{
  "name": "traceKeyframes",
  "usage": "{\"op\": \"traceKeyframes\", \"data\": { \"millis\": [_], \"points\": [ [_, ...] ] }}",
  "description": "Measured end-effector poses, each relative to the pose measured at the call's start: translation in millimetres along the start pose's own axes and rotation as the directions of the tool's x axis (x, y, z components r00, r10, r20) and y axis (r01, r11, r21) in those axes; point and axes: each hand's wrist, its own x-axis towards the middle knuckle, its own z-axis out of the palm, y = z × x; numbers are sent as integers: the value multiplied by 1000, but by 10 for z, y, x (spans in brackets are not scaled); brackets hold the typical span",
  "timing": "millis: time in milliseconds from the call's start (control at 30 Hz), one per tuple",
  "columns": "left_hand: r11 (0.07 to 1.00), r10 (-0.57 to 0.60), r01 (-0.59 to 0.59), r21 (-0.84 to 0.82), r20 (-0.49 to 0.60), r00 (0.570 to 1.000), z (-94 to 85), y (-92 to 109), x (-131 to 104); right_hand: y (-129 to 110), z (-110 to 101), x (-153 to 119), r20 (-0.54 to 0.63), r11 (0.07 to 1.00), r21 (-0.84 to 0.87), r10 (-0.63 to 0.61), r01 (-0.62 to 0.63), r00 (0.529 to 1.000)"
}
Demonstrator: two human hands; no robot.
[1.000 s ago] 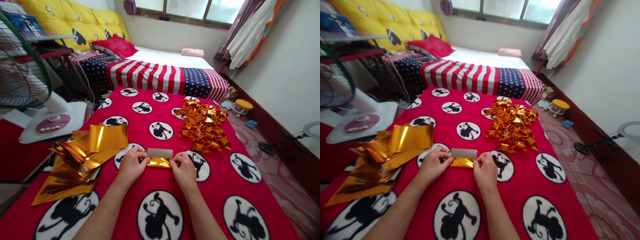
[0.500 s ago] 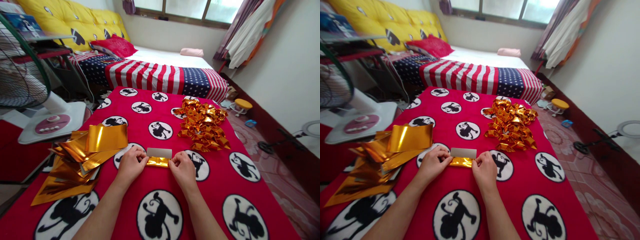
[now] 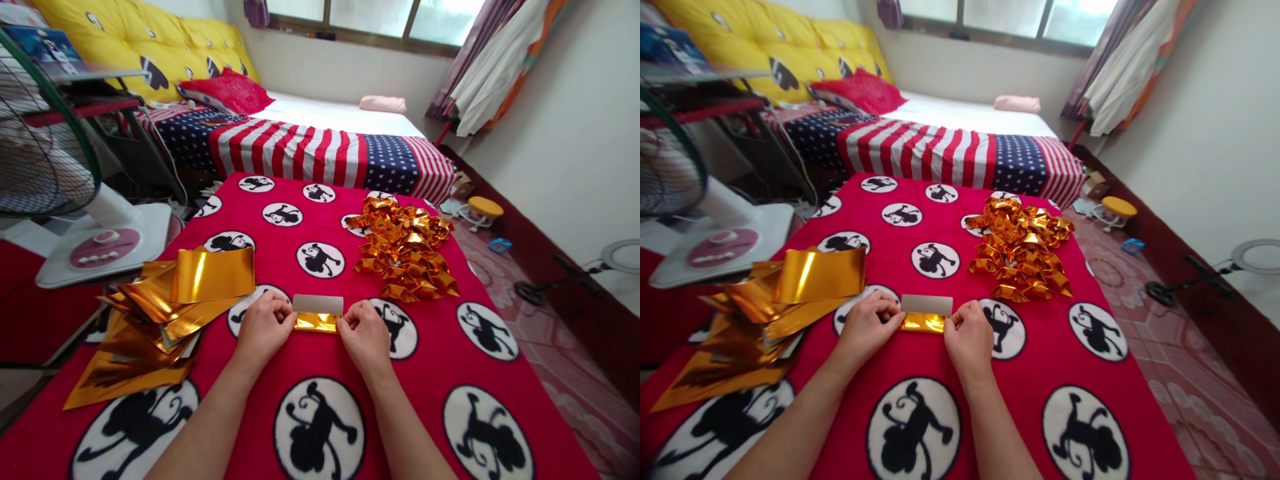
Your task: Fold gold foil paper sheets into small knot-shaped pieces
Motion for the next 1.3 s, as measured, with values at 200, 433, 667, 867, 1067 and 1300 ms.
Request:
{"op": "traceKeyframes", "data": {
  "millis": [200,433,667,867,1067,1300],
  "points": [
    [1000,-6,6,-9,-11,1000,9,-7,-9,-8,5,-9,2,1000,-9,9,-8,1000],
    [1000,-4,4,-10,-30,1000,16,3,-19,-33,-7,-22,-9,1000,-13,17,-17,1000],
    [998,2,-1,65,-9,1000,5,52,-26,-12,8,-27,-13,1000,0,0,0,1000],
    [994,58,-60,91,23,998,1,100,-55,32,20,-42,-31,998,53,-31,32,999],
    [985,143,-155,80,145,979,9,156,-58,-25,-8,-81,6,997,52,-56,56,998],
    [974,22,-38,225,74,997,53,310,-85,-72,0,-95,-13,999,-23,-44,43,999]
  ]
}}
